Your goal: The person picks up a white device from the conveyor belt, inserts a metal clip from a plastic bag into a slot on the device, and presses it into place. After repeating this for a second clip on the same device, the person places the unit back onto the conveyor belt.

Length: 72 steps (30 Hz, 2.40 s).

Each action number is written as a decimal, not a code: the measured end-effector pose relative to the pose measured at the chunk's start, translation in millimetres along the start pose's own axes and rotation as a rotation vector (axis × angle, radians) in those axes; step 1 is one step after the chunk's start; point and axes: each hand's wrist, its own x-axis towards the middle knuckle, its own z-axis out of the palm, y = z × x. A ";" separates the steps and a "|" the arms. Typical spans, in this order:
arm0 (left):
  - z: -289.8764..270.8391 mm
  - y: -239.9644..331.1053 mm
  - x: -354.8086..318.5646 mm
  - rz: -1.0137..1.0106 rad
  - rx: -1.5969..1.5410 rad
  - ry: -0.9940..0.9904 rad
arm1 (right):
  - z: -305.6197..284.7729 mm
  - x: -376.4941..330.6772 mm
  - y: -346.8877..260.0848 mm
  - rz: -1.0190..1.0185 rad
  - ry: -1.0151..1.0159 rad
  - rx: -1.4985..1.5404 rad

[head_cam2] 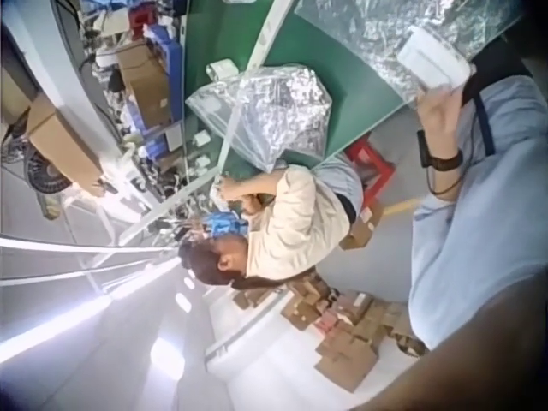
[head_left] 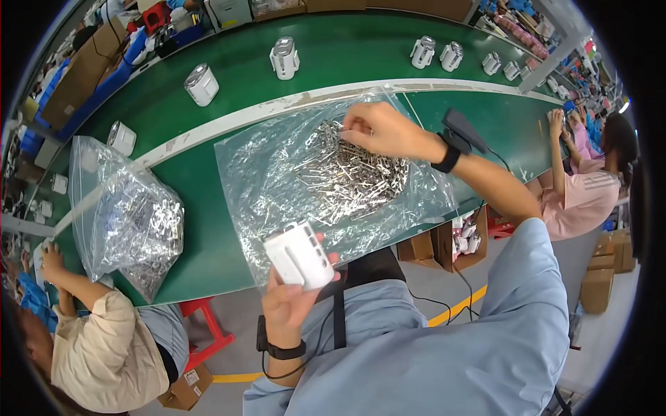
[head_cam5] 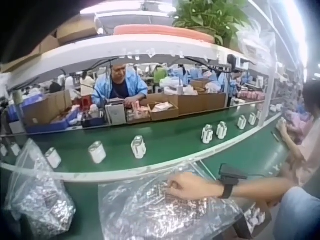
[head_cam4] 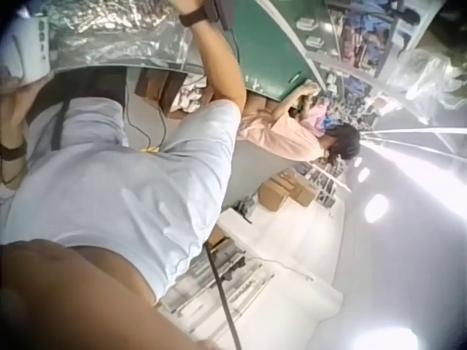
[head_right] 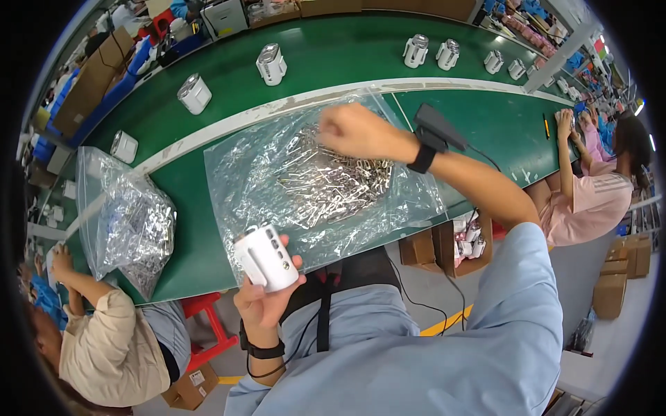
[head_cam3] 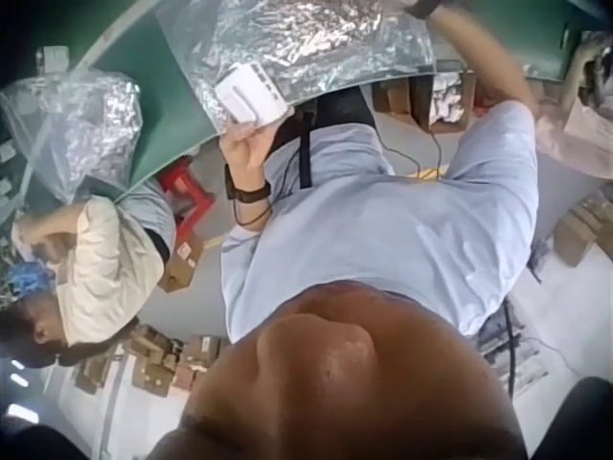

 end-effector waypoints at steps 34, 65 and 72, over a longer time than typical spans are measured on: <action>13.8 15.8 10.0 0.212 0.404 0.360 | 69.8 -84.3 -106.1 0.111 -0.313 1.152; 6.2 -9.4 20.5 0.482 0.389 0.250 | 134.7 -124.2 -133.6 0.141 0.043 1.221; 10.4 -17.3 16.6 0.645 0.570 0.358 | 151.5 -130.1 -144.8 0.163 0.059 1.413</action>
